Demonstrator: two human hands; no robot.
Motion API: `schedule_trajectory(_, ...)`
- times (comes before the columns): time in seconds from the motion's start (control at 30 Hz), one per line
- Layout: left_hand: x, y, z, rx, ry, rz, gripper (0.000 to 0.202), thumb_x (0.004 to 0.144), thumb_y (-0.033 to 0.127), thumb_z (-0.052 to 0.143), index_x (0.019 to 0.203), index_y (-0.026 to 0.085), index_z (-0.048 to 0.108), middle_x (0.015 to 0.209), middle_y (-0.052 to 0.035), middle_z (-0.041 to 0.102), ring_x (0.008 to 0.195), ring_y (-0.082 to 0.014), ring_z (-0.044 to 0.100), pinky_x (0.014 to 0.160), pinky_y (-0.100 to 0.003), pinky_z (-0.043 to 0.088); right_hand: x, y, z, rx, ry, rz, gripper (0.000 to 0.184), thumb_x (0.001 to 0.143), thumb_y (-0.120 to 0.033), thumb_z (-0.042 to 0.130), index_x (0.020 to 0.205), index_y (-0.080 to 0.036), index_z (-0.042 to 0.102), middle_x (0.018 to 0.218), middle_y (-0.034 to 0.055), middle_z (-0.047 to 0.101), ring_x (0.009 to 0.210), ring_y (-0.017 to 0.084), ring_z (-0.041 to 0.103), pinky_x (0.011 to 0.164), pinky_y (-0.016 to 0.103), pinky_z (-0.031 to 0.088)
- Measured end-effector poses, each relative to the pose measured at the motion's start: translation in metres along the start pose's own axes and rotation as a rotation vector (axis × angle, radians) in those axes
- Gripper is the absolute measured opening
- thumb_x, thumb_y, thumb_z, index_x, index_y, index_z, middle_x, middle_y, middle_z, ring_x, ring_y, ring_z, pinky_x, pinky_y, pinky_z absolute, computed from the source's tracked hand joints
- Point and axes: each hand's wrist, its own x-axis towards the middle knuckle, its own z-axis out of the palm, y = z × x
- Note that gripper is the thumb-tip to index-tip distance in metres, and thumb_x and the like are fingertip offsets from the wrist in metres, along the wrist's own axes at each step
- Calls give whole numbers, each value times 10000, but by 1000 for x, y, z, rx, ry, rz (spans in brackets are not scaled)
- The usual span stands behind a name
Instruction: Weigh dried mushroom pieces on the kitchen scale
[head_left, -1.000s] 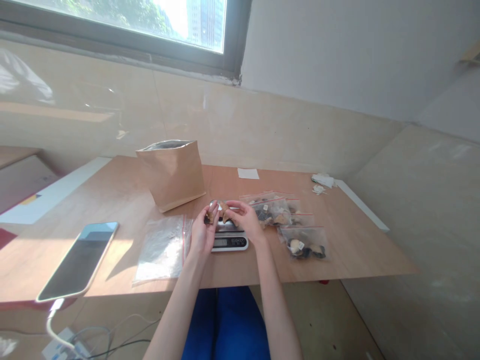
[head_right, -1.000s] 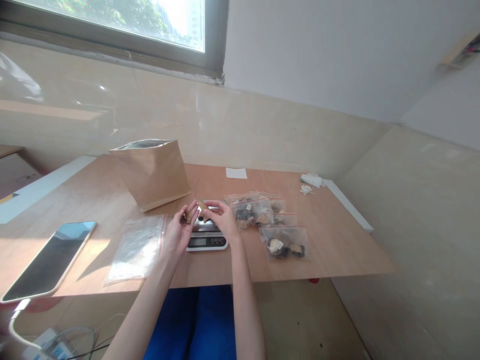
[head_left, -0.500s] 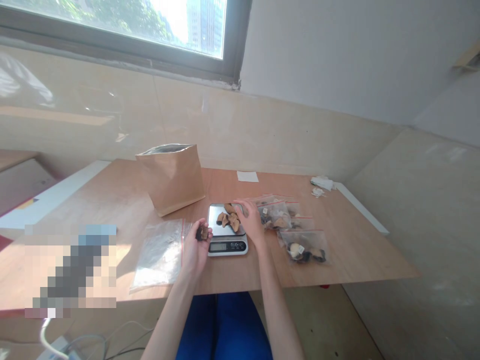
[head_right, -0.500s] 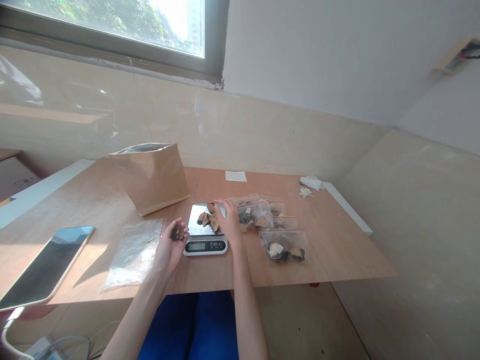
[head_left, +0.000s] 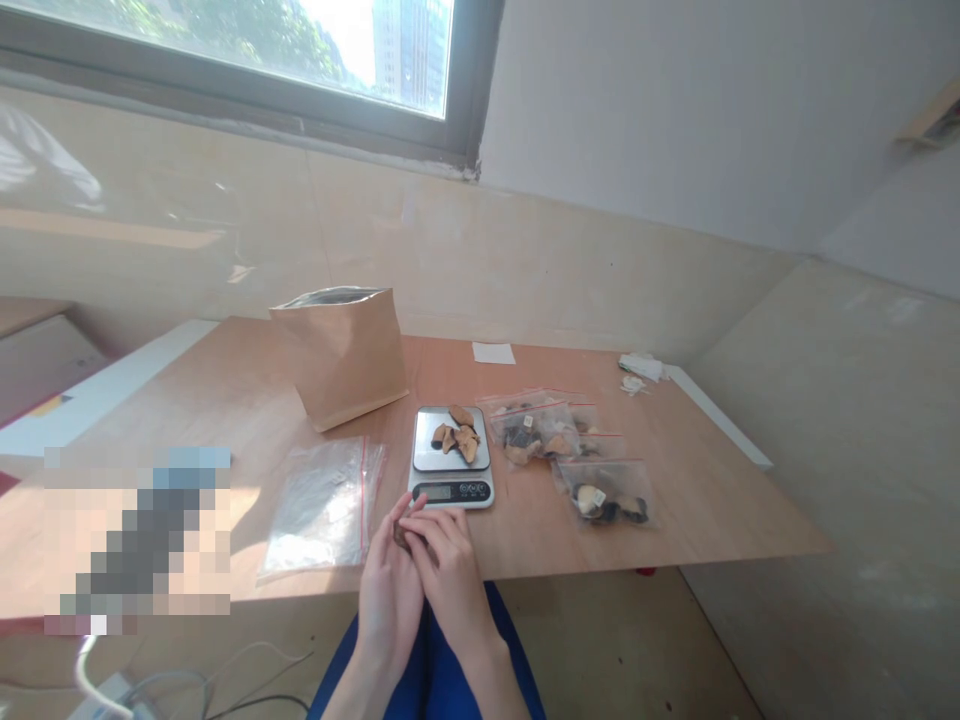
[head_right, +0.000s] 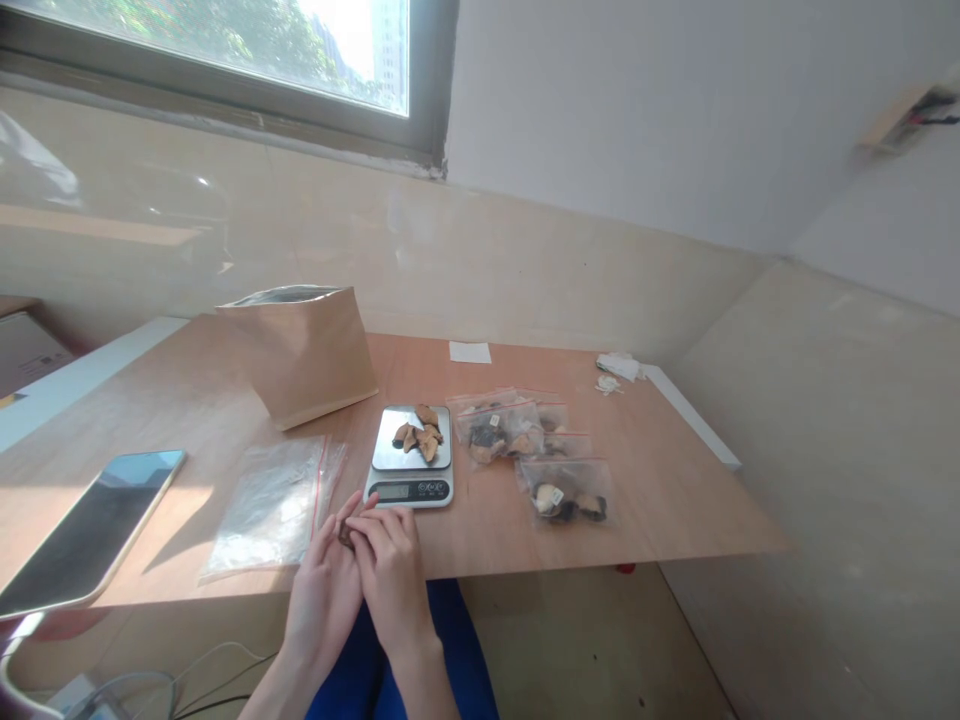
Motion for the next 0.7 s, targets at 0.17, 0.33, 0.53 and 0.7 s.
schedule_trajectory(0.17, 2, 0, -13, 94, 6, 53, 243, 789, 188, 480, 892, 163, 699, 1059, -101, 678, 1051, -165, 610, 878, -249, 506, -6, -10, -5, 60, 25, 46, 241, 831, -80, 548, 916, -263, 681, 911, 21, 682, 934, 181, 594, 833, 323, 500)
schedule_trajectory(0.33, 7, 14, -20, 226, -18, 225, 226, 757, 177, 539, 929, 144, 682, 1056, -102, 678, 1041, -196, 617, 963, -324, 467, 5, 3, -18, 56, 143, 44, 190, 879, -146, 508, 927, -248, 661, 968, 42, 673, 948, 175, 593, 859, 328, 480)
schedule_trajectory(0.53, 6, 38, -20, 250, 60, 266, 231, 804, 125, 473, 949, 132, 653, 1035, -105, 686, 1006, -186, 639, 1036, -362, 411, 56, 45, -28, -189, 108, -53, 208, 899, -197, 484, 925, -237, 687, 947, 57, 685, 943, 210, 575, 861, 375, 455)
schedule_trajectory(0.7, 6, 42, -22, 258, 71, 261, 233, 801, 131, 491, 985, 134, 635, 1057, -112, 682, 1034, -200, 632, 1041, -365, 408, 76, 59, -26, -378, 6, -107, 224, 867, -169, 530, 1014, -244, 682, 1138, 80, 636, 1074, 260, 524, 901, 439, 411)
